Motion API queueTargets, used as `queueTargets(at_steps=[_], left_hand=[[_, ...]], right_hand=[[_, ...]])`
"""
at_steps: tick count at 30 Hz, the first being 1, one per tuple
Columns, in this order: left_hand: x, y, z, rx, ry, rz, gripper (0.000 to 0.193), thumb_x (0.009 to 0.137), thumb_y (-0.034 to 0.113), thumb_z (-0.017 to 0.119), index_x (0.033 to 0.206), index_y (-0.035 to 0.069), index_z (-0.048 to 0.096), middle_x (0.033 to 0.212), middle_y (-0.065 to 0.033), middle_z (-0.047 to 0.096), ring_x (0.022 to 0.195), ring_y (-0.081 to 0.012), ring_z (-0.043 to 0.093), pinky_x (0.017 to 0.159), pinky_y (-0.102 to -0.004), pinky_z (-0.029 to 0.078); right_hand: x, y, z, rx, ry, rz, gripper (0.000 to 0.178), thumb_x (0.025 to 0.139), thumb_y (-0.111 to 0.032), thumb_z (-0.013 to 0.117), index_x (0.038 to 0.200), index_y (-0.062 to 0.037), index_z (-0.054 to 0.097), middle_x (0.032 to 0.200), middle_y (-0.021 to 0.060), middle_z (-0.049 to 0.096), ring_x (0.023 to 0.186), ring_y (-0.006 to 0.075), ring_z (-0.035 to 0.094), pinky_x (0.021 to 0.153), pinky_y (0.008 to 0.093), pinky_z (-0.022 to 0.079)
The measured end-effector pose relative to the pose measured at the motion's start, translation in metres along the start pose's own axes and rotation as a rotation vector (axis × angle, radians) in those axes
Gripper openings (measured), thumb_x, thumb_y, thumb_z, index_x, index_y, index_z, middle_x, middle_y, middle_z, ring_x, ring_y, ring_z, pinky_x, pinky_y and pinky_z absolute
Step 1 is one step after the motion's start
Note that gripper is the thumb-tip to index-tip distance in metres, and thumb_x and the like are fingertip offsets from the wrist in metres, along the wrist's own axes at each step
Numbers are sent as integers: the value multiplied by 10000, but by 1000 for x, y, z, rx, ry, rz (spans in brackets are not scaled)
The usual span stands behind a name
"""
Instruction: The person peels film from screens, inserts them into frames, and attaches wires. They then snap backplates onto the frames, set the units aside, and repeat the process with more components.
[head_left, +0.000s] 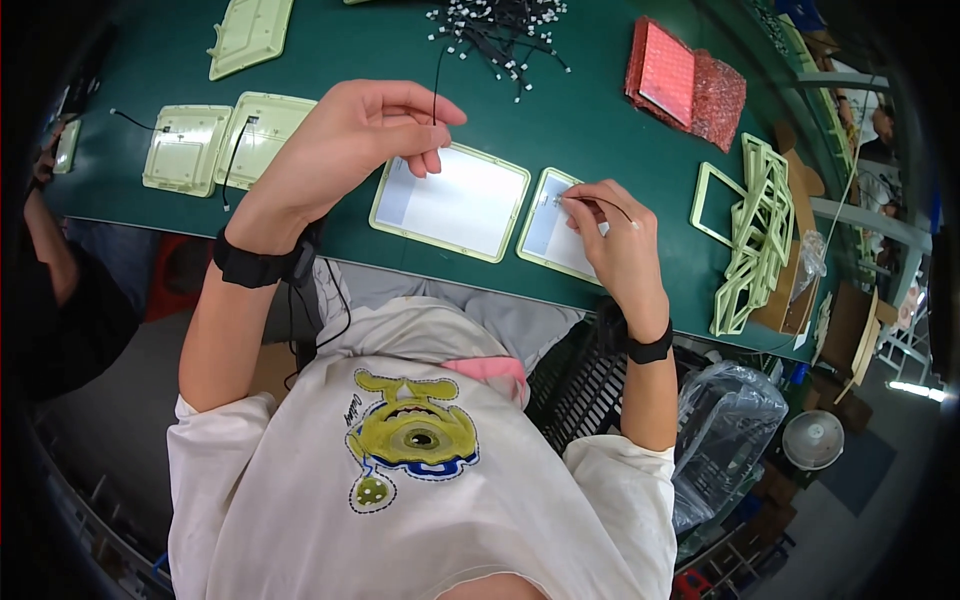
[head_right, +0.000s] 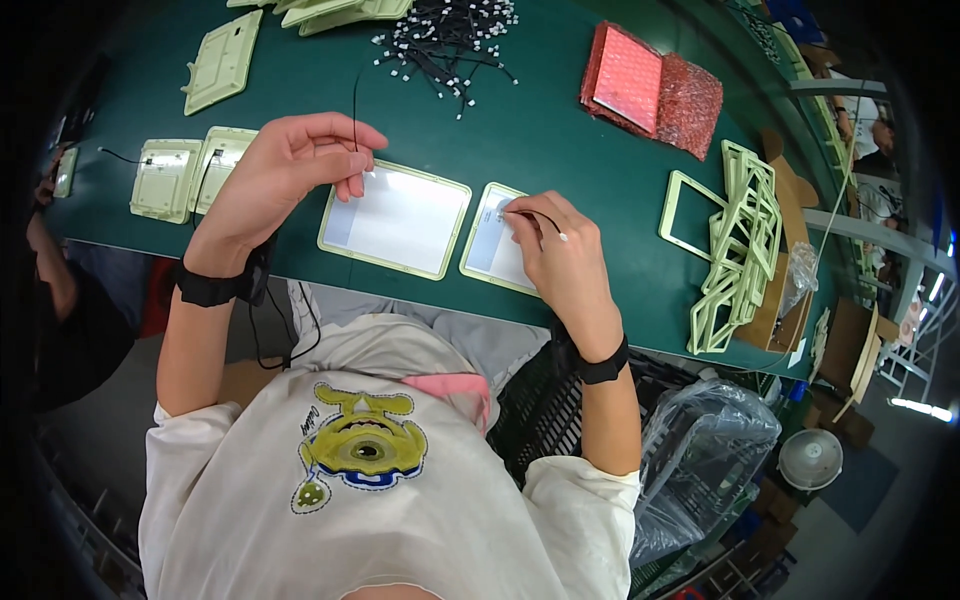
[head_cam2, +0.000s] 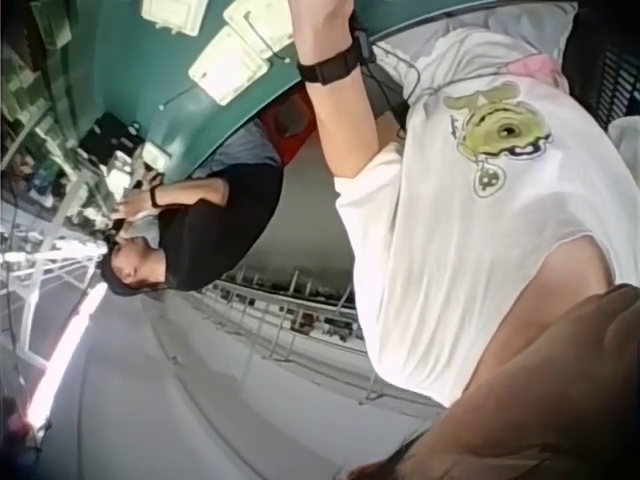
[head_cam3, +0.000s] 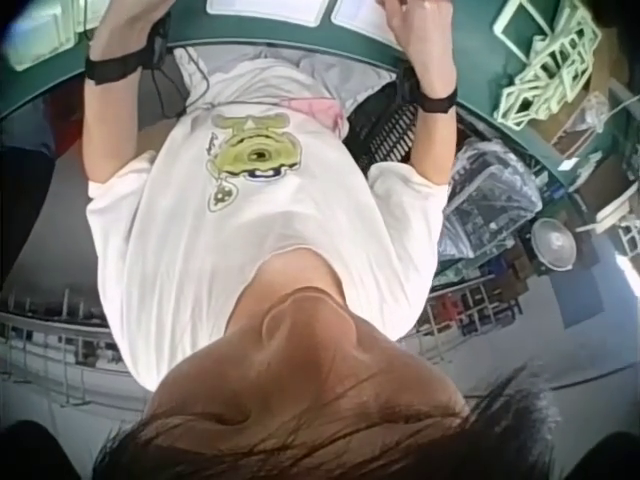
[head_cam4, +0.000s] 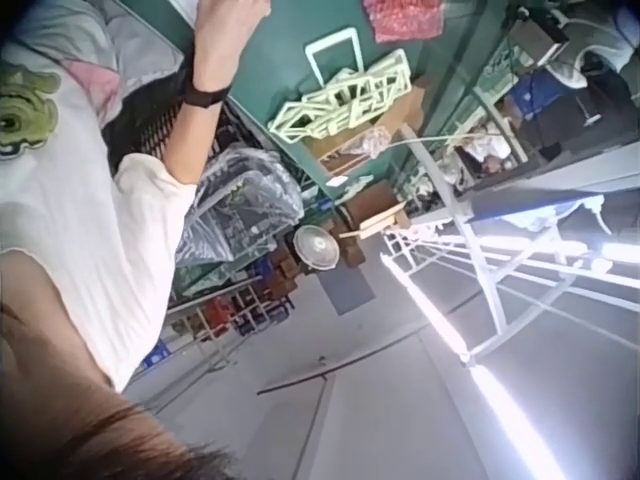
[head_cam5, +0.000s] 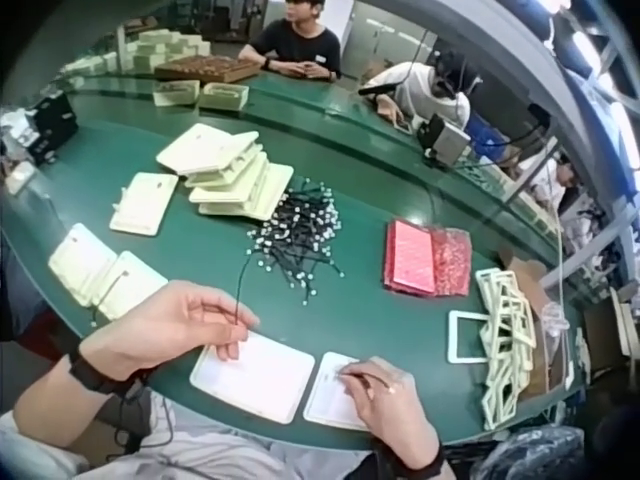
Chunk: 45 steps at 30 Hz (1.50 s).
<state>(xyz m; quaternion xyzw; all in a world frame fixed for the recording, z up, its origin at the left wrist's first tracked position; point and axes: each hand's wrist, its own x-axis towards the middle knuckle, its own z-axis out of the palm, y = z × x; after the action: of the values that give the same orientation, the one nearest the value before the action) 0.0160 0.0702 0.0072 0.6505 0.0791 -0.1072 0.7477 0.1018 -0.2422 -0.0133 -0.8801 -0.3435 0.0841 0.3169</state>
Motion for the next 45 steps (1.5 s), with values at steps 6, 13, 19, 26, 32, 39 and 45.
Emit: queueTargets(at_steps=[6, 13, 19, 26, 32, 39, 45], left_hand=[[-2, -8, -1, 51, 12, 60, 235, 1007, 71, 688, 1199, -54, 740, 962, -71, 742, 841, -112, 697, 812, -251, 564], [-3, -17, -8, 48, 14, 100, 219, 1004, 70, 688, 1174, -59, 738, 1001, -91, 760, 874, -126, 720, 825, -258, 575], [2, -24, -17, 219, 69, 164, 175, 936, 31, 717, 1070, -81, 730, 947, -112, 764, 901, -159, 758, 816, -279, 587], [8, -22, -18, 379, 91, 163, 164, 884, -3, 736, 1031, -75, 734, 893, -122, 755, 877, -176, 766, 816, -294, 592], [-3, -19, -10, 544, 156, 247, 132, 898, -17, 726, 1024, -54, 711, 893, -130, 751, 848, -216, 761, 794, -321, 599], [-6, -22, -1, 804, 139, 319, 120, 924, -23, 705, 1032, -54, 664, 937, -183, 742, 833, -288, 745, 759, -370, 602], [-8, -24, 5, 912, 141, 361, 117, 928, -42, 683, 1043, -42, 662, 968, -196, 736, 833, -321, 737, 752, -390, 593]], right_hand=[[0, -1, 2, -90, 10, -42, 84, 953, 6, 747, 1005, 72, 744, 938, 114, 752, 736, 194, 761, 689, 294, 597], [2, -6, -1, -91, -25, -45, 75, 954, 24, 736, 1019, 62, 742, 942, 123, 751, 748, 208, 775, 692, 299, 603], [3, -8, -4, -124, -47, -48, 81, 963, 35, 716, 1038, 59, 735, 941, 132, 749, 746, 216, 780, 681, 304, 606], [10, -8, -8, -190, -114, -52, 70, 968, 14, 716, 1018, 61, 728, 936, 143, 751, 726, 223, 774, 664, 320, 600], [14, -15, -11, -259, -154, -87, 69, 933, 60, 695, 1000, 56, 708, 942, 165, 742, 731, 292, 754, 691, 378, 590], [16, -21, -9, -492, -215, -173, 188, 816, 114, 644, 989, 41, 636, 941, 203, 712, 848, 427, 692, 762, 499, 558], [16, -24, -5, -541, -204, -213, 199, 792, 124, 623, 977, 50, 615, 941, 234, 698, 844, 441, 685, 757, 517, 555]])
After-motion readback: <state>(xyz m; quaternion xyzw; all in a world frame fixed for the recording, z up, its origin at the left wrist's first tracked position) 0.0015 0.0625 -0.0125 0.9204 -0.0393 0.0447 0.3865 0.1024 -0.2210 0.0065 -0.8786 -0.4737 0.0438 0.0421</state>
